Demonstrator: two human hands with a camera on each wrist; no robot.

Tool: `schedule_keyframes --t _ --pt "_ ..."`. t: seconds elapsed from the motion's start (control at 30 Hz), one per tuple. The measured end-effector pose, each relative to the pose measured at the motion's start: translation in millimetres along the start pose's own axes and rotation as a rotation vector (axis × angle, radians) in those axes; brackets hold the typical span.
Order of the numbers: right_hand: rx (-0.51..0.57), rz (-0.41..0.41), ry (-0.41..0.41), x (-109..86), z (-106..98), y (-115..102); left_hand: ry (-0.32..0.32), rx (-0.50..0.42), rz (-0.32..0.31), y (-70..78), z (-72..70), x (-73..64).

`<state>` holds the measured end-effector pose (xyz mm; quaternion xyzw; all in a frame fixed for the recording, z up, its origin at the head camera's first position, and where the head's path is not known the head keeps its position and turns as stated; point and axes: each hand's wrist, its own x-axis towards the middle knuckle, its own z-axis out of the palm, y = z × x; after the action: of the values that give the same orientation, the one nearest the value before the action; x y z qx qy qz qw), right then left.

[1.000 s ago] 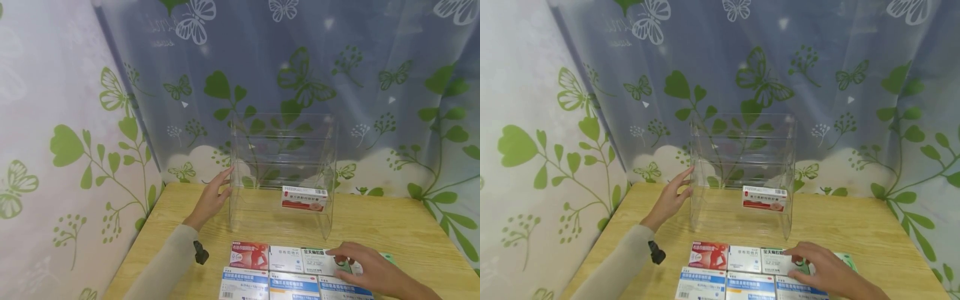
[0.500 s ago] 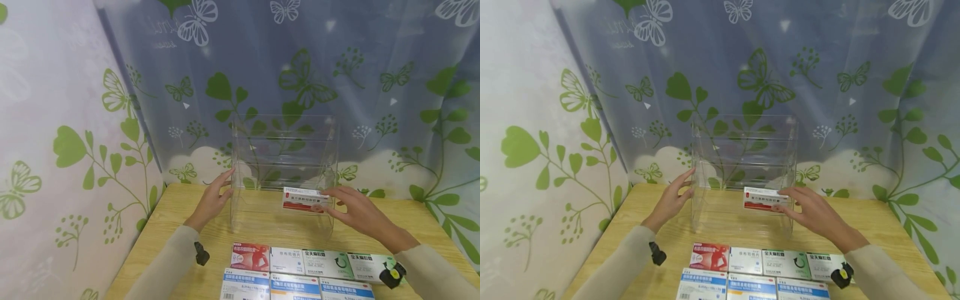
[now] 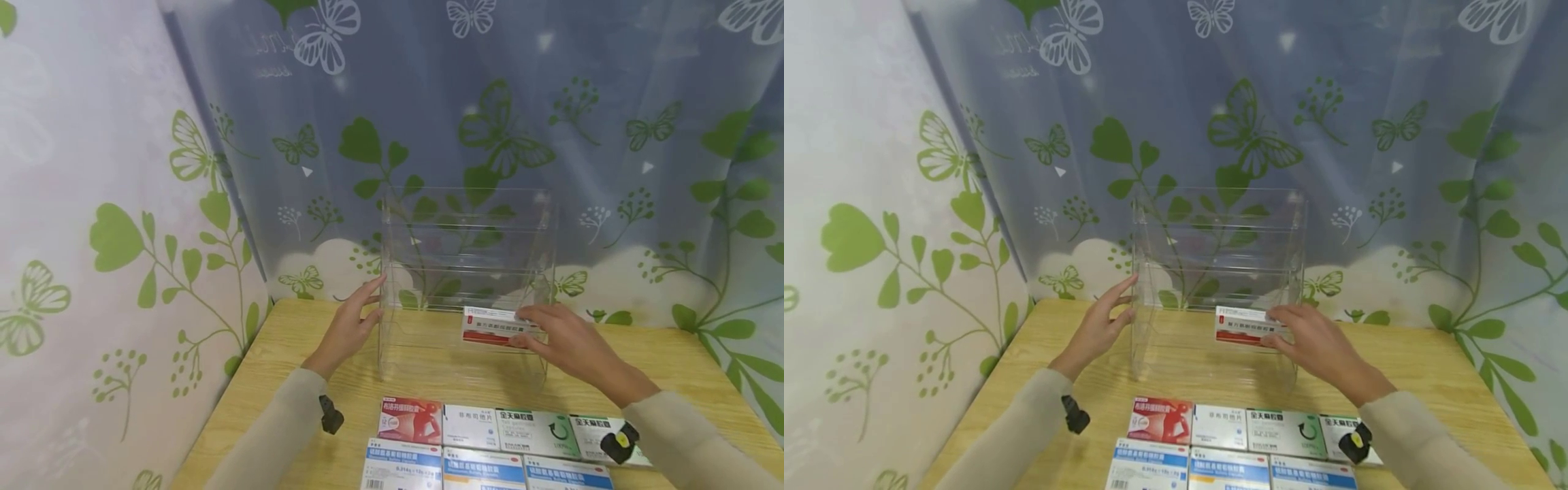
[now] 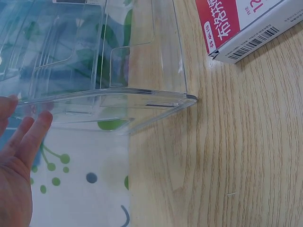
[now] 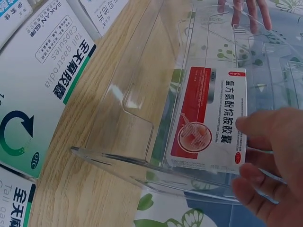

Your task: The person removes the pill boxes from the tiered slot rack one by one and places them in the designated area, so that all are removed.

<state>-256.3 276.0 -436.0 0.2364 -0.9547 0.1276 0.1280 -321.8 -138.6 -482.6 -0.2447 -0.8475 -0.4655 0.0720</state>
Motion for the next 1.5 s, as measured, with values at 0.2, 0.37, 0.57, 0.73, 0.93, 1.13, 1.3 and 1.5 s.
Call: schedule_keyframes --t 0.2,0.37,0.57,0.73,0.93,1.13,1.3,1.5 --pt "0.003 -0.116 0.055 10.2 7 -4 0.003 0.003 0.014 -1.1 -0.1 -0.5" --pt "0.038 -0.152 0.059 16.4 12 -6 -0.001 0.007 0.014 -1.4 0.8 -0.6" --pt "0.068 -0.185 0.069 17.4 16 -8 0.001 -0.006 0.015 0.4 0.4 -0.9" --pt "0.096 -0.159 0.123 14.6 12 -10 0.005 -0.002 0.024 0.0 0.4 -1.4" --pt "0.149 -0.114 0.239 4.7 -13 -4 0.011 -0.002 0.022 -1.0 -0.5 -1.8" --pt "0.208 -0.084 0.261 -23.8 -45 19 0.008 0.006 0.013 -3.1 -1.5 -1.3" --pt "0.196 -0.066 0.24 -58.0 -61 44 0.005 0.016 0.019 -5.0 -1.5 -0.7" --pt "0.213 0.043 0.148 -98.6 -70 74 0.005 0.011 0.01 -5.4 -0.3 -0.1"
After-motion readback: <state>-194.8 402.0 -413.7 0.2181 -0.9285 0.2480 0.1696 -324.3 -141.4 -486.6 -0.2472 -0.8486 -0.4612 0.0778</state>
